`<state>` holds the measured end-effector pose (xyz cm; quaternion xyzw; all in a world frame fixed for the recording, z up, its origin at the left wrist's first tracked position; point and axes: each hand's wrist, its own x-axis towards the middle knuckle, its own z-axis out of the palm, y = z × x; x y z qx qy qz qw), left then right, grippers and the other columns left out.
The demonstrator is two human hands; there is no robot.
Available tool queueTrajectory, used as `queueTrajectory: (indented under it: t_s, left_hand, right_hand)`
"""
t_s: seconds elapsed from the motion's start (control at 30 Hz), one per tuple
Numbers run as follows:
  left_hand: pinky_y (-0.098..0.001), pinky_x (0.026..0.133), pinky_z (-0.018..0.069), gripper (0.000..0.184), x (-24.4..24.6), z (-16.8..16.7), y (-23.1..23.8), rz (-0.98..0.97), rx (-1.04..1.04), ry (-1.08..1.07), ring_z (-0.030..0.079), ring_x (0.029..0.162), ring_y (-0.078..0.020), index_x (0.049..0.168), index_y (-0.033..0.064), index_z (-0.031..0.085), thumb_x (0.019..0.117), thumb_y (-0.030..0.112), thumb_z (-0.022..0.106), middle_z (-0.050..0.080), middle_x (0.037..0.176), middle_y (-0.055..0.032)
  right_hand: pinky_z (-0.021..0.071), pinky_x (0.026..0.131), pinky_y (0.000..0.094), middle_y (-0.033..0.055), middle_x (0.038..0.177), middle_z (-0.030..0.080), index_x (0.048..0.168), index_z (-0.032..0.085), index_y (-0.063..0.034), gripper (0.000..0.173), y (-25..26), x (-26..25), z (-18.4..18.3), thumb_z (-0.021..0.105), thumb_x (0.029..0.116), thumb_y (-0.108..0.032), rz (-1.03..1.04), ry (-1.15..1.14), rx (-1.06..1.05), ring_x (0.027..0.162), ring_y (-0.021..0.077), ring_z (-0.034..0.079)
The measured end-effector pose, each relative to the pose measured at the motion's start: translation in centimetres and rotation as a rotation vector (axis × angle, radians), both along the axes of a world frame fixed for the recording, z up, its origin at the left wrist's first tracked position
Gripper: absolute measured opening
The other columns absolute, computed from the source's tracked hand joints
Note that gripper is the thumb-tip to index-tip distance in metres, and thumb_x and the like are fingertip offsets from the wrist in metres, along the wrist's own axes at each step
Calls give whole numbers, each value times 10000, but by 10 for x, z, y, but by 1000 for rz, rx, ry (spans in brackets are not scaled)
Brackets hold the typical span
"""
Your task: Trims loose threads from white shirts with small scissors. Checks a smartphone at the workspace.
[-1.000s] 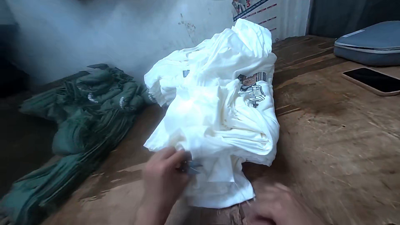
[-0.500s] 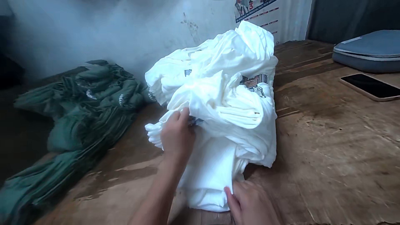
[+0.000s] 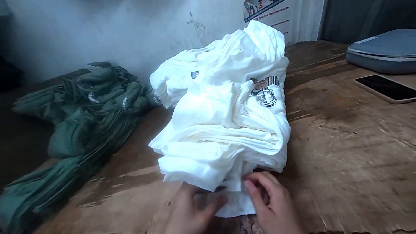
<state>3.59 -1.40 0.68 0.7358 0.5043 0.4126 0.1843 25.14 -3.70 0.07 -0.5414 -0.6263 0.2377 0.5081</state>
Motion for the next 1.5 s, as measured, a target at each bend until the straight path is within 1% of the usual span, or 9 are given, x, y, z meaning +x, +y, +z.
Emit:
queueTrajectory:
  t_s: [0.2, 0.3, 0.43, 0.6, 0.7, 0.87, 0.97, 1.07, 1.5]
  left_hand:
    - [-464, 926, 540, 229, 15, 1, 4, 69, 374, 206, 697, 1030, -209, 1021, 148, 779, 945, 340, 680, 762, 1030, -41]
    - [-605, 953, 493, 472, 12, 7, -2, 19, 300, 278, 651, 1109, -375, 1134, 64, 732, 808, 395, 816, 711, 1144, -182]
    - [-440, 811, 594, 266, 7, 1, 6, 9, 351, 324, 731, 913, -200, 949, 154, 780, 683, 174, 772, 770, 952, -29]
    - [-175, 740, 584, 74, -6, -2, 25, -165, 260, 104, 685, 803, 65, 879, 158, 778, 841, 168, 715, 763, 867, 102]
    - [-155, 680, 577, 26, -15, 1, 32, -177, 210, -69, 663, 744, 63, 852, 144, 729, 868, 138, 710, 724, 810, 112]
    - [-122, 607, 498, 111, -5, 12, 43, -5, 171, -190, 571, 642, 98, 807, 108, 637, 846, 20, 582, 614, 697, 144]
    - [-131, 587, 498, 148, 3, 15, 46, 33, 103, -237, 566, 608, 92, 749, 140, 622, 824, 17, 591, 602, 656, 152]
    - [-160, 560, 517, 111, 3, 14, 38, 22, 21, -270, 601, 597, 56, 759, 159, 664, 753, 52, 691, 643, 660, 140]
    - [-267, 984, 507, 252, 1, -14, -1, -147, 313, 42, 657, 1045, -4, 932, 152, 774, 832, 374, 837, 762, 981, 11]
  right_hand:
    - [493, 572, 131, 12, 872, 667, 894, 764, -63, 98, -1, 2, -7, 716, 919, -145, -126, 116, 175, 685, -8, 586]
    - [547, 632, 343, 90, 861, 662, 876, 758, -42, 127, -22, 31, 11, 699, 919, -146, 52, -207, -80, 715, 172, 633]
    - [545, 833, 588, 175, 964, 729, 992, 785, -36, 169, -35, 46, 41, 732, 907, -172, 322, -519, -344, 912, 365, 705]
    - [587, 698, 434, 154, 990, 684, 1025, 729, -37, 416, -6, -7, 15, 861, 791, -355, -69, -257, 216, 815, 273, 684]
    - [588, 692, 279, 67, 915, 686, 913, 749, -88, 133, 23, -35, -4, 751, 799, -156, -205, -104, 446, 801, 147, 676]
    - [625, 790, 223, 65, 938, 762, 1037, 705, 43, 126, 43, -42, 3, 654, 926, 12, 43, 524, 276, 849, 76, 738]
    - [579, 764, 212, 91, 1069, 680, 1136, 679, 14, 361, 40, -39, -2, 784, 889, -227, 80, 261, 320, 927, 82, 664]
    - [589, 791, 279, 94, 940, 724, 970, 813, -105, 176, 18, -28, -8, 690, 855, -53, -150, -133, 470, 873, 157, 700]
    - [443, 910, 365, 19, 936, 770, 897, 779, -150, 184, -27, 32, -6, 625, 982, -96, 191, -298, 380, 948, 194, 652]
